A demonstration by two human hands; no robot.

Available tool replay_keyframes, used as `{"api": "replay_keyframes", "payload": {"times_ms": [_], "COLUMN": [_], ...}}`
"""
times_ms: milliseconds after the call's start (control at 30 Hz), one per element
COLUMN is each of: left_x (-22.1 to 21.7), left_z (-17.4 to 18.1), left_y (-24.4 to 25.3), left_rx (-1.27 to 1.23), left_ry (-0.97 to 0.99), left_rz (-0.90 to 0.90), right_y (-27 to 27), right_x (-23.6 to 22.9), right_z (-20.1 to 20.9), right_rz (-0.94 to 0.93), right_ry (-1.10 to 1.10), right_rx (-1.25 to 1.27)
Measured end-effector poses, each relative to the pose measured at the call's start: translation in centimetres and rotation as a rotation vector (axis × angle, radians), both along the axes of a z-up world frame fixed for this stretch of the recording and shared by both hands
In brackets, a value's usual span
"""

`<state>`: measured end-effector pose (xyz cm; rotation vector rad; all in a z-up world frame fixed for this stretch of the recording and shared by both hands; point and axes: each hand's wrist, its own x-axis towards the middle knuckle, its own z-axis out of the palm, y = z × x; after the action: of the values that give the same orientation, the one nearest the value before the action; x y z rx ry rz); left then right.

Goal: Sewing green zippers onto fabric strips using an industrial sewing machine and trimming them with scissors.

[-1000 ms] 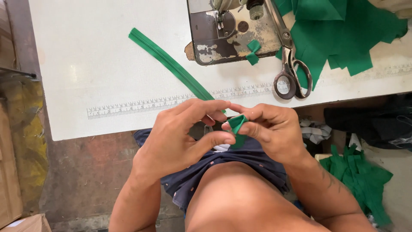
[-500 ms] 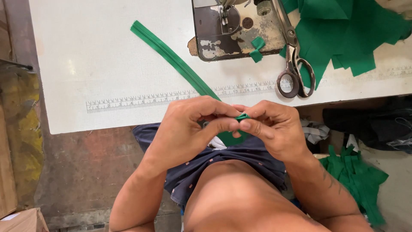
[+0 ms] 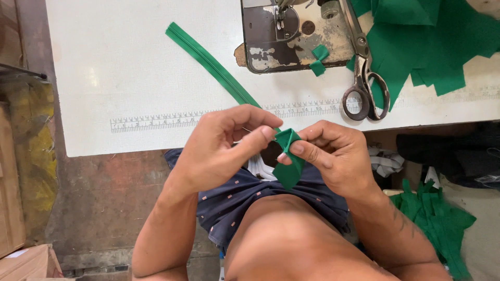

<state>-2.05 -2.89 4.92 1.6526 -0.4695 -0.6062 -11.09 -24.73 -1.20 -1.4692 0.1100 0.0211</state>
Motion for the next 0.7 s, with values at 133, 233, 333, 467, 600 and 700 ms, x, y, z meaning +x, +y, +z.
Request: {"api": "replay_keyframes", "payload": {"times_ms": [133,233,333,467,600,700], "left_x": [-0.3,-0.6,-0.2,1.9,3.5,4.4], "left_z": [0.1,0.2,-0.8,-1.1,-0.6,-0.8], "left_y": [-0.2,-1.0,-0.9,0.8,1.8,2.7], "left_rx": [0.025,-0.017,-0.051,-0.006,0.104,0.117], "left_ry": [-0.034,-0.096,-0.088,-0.255,-0.238,-0.274], "left_rz": [0.036,0.045,0.095,0.124,0.220,0.251], "right_y": [-0.4,0.2,0.6,0.2,-0.7,-0.7], "right_x": [0.0,0.2,0.1,-0.7,-1.5,-2.1], "right_z": [-1.0,-0.1,0.8,-0.2,-1.9,-2.8], "right_rz": [-0.023,-0.018,-0.001,0.040,0.091,0.161], "right_ry": [0.010,-0.003,0.031,0.183,0.250,0.282], "right_rx": [-0.052,-0.093,-0.052,0.099,0.124,0.109]}}
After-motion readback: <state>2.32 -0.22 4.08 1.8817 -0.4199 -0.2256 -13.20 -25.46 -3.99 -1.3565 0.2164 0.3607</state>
